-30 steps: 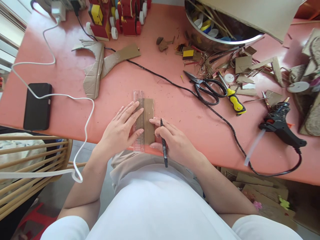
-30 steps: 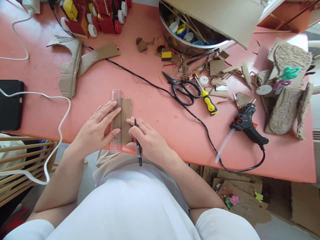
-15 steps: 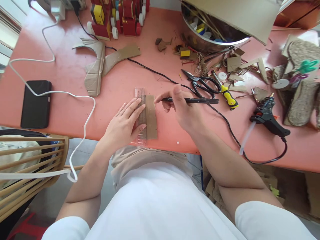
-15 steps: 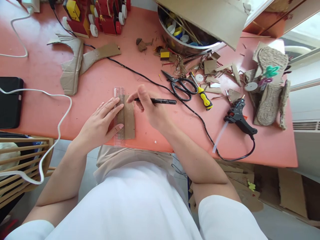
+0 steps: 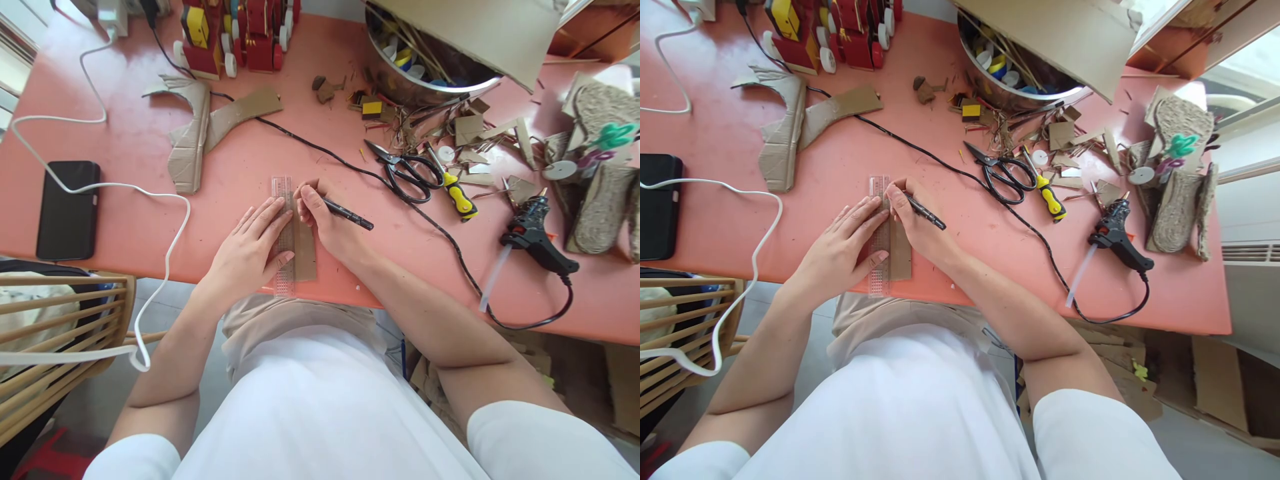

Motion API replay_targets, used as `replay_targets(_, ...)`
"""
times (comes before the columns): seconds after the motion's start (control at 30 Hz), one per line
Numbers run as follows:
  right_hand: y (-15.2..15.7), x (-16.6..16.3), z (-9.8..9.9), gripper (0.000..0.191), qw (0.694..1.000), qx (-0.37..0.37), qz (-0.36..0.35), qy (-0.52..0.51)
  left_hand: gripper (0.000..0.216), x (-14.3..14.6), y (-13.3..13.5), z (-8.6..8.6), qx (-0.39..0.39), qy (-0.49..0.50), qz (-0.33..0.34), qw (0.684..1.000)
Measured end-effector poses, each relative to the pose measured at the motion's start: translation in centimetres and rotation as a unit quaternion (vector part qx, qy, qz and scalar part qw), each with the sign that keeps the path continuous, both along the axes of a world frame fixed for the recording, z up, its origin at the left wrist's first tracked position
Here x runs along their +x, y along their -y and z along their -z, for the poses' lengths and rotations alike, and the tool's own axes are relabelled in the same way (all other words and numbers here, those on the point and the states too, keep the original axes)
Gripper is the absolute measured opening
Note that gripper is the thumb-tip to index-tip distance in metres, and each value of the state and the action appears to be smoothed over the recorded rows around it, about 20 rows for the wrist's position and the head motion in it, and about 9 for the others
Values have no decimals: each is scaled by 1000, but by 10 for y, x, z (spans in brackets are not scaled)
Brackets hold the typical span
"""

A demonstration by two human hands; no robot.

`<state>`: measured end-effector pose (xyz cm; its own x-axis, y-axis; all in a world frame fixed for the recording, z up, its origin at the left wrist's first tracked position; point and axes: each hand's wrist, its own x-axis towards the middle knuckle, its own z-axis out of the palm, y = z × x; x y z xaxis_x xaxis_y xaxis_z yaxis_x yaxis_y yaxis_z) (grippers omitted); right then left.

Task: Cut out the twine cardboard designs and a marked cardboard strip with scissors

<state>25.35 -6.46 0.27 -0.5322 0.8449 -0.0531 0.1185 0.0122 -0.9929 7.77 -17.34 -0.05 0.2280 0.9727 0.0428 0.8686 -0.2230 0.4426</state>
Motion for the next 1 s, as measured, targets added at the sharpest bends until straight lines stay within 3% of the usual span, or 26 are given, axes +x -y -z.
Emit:
replay_targets(0.33,-16,1,3,71,996,-68,-9,-58,60,2,2,0,2,-4,-14,1000)
replay_targets(0.63,-17,-1,3,61,998,51,-19,-25,61,1,2,1,6,-4,-12,1000)
replay_targets(1.0,-21,-2,7,53,999,11,-24,-35,57,1,3,0,19,-6,-9,1000)
